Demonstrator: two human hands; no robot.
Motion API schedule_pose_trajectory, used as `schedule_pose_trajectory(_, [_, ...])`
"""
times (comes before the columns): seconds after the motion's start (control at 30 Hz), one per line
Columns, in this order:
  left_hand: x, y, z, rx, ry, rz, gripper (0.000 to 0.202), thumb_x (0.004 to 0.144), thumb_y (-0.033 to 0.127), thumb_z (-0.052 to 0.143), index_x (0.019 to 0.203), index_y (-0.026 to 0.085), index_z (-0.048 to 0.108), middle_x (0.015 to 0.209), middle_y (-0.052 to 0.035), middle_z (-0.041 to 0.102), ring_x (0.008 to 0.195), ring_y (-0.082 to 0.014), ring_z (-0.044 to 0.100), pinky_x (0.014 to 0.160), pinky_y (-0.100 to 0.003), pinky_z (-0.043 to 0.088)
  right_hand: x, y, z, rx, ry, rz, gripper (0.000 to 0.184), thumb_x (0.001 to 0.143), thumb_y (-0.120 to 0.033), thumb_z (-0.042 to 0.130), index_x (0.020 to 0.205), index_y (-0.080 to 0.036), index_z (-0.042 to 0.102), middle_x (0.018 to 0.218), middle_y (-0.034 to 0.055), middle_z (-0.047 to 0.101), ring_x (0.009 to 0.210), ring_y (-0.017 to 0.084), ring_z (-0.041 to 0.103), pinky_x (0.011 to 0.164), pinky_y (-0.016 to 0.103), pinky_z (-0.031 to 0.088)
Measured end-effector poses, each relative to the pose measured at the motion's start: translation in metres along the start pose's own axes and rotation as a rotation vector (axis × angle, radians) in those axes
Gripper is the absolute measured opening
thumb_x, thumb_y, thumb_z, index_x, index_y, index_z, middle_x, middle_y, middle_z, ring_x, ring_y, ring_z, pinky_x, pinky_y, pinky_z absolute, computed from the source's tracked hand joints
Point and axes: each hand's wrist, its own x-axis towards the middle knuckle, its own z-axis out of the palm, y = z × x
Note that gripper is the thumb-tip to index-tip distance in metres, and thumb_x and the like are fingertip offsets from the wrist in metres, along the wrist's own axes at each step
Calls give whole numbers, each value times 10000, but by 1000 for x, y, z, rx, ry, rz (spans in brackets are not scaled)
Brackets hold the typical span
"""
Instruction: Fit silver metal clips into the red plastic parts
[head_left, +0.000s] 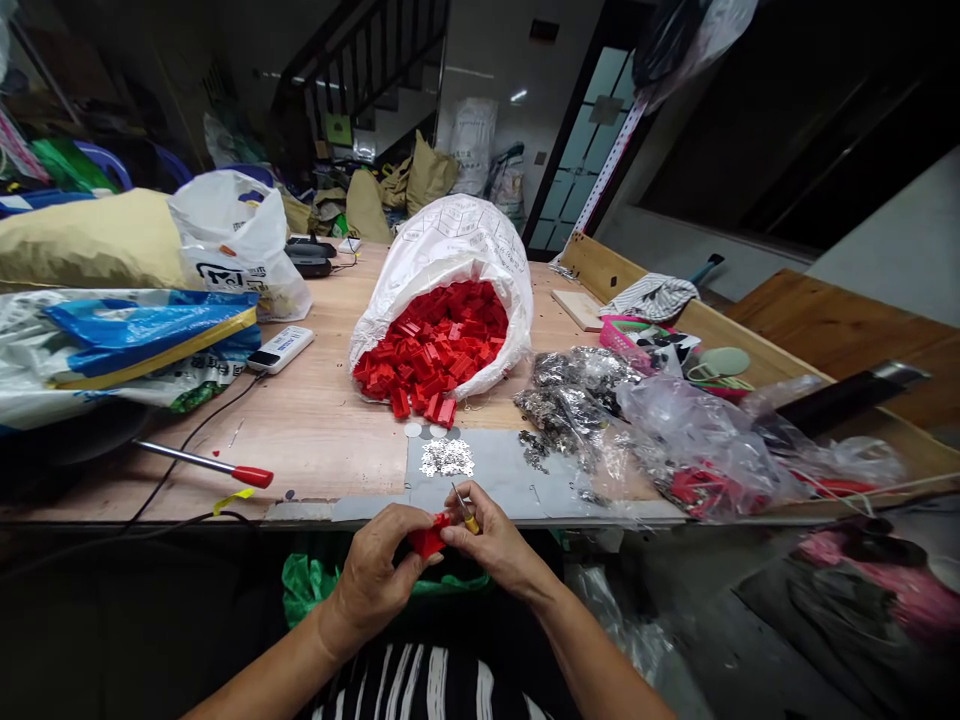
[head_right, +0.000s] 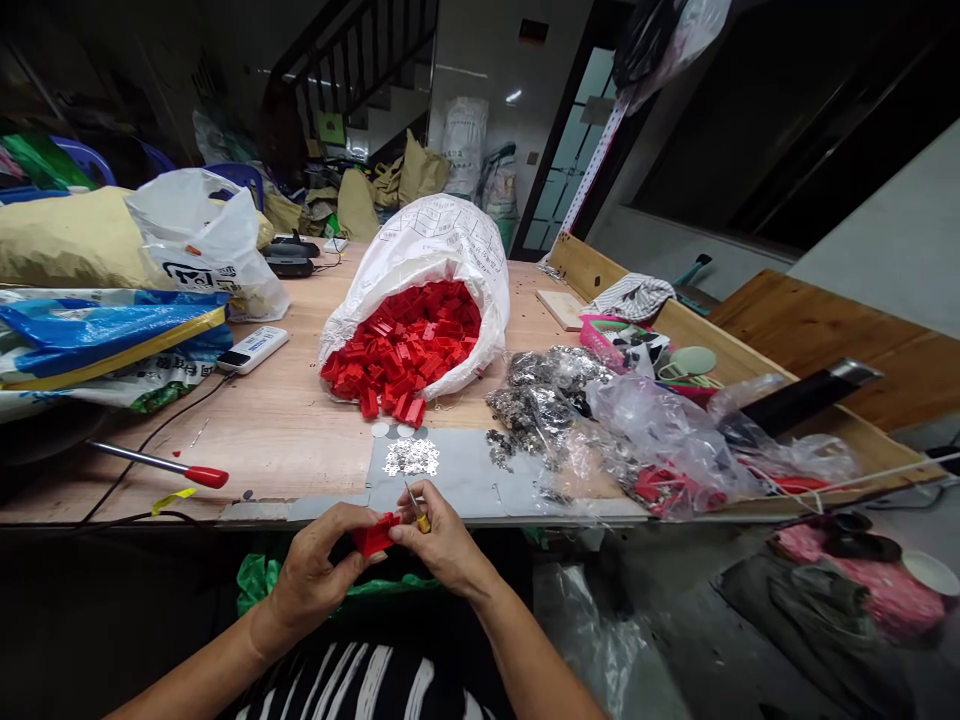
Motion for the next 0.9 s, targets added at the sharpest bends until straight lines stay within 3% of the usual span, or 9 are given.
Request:
schedule_pose_trajectory(0.2, [-6, 2, -1, -94, -59, -79, 272, 788, 123, 630, 1038, 227, 602, 927, -50, 686, 852, -190, 653, 755, -311, 539, -15, 2, -1, 141, -64, 62, 393, 745, -441, 710, 975, -209, 492, 796, -46, 511, 579, 56, 421, 542, 180, 324])
schedule_pose_trajectory(0.33, [-10, -4, -2, -272, -105, -165, 245, 773, 173, 665, 1011, 210, 615, 915, -68, 689, 824, -196, 659, 744, -319, 541, -22, 0, -1, 192, -106, 102, 450, 690, -475, 745, 969, -204, 516, 799, -35, 504, 604, 66, 432, 519, 168, 307])
schedule_pose_trajectory(0.53, [-14, -20, 2, -585, -15, -394, 270, 699, 226, 753, 934, 195, 625, 901, -45, 687, 830, -184, 657, 752, -294, 532, -19, -3, -1, 137, -161, 140, 402, 711, -446, 726, 952, -203, 516, 799, -31, 542, 602, 69, 461, 522, 164, 348])
schedule_pose_trajectory(0.63, [-12, -22, 1, -624, 15, -478, 263, 696, 216, 754, 922, 198, 621, 885, -24, 683, 833, -166, 655, 765, -277, 524, -4, -7, -14, -77, -68, 74, 284, 787, -396, 643, 967, -204, 534, 904, 5, 607, 616, 89, 505, 547, 204, 410])
schedule_pose_trajectory(0.77, [-9, -21, -1, -633, 84, -569, 260, 716, 215, 736, 937, 207, 600, 885, -10, 684, 856, -159, 657, 802, -281, 522, 22, -11, -46, -732, 304, -100, 82, 856, -248, 525, 874, -205, 593, 876, 19, 645, 773, 156, 576, 703, 275, 434])
schedule_pose_trajectory(0.83, [-8, -22, -1, -627, 119, -587, 266, 726, 225, 726, 955, 209, 591, 900, -13, 686, 865, -162, 658, 805, -286, 526, 33, -10, -56, -955, 359, -114, 90, 843, -184, 521, 865, -207, 605, 874, 25, 655, 829, 172, 589, 753, 285, 422])
schedule_pose_trajectory(0.9, [-7, -24, -1, -609, 137, -585, 274, 731, 230, 723, 967, 207, 587, 912, -18, 689, 870, -165, 660, 812, -292, 530, 41, -8, -60, -1036, 361, -104, 107, 835, -161, 523, 878, -209, 609, 893, 33, 655, 828, 175, 592, 751, 281, 416])
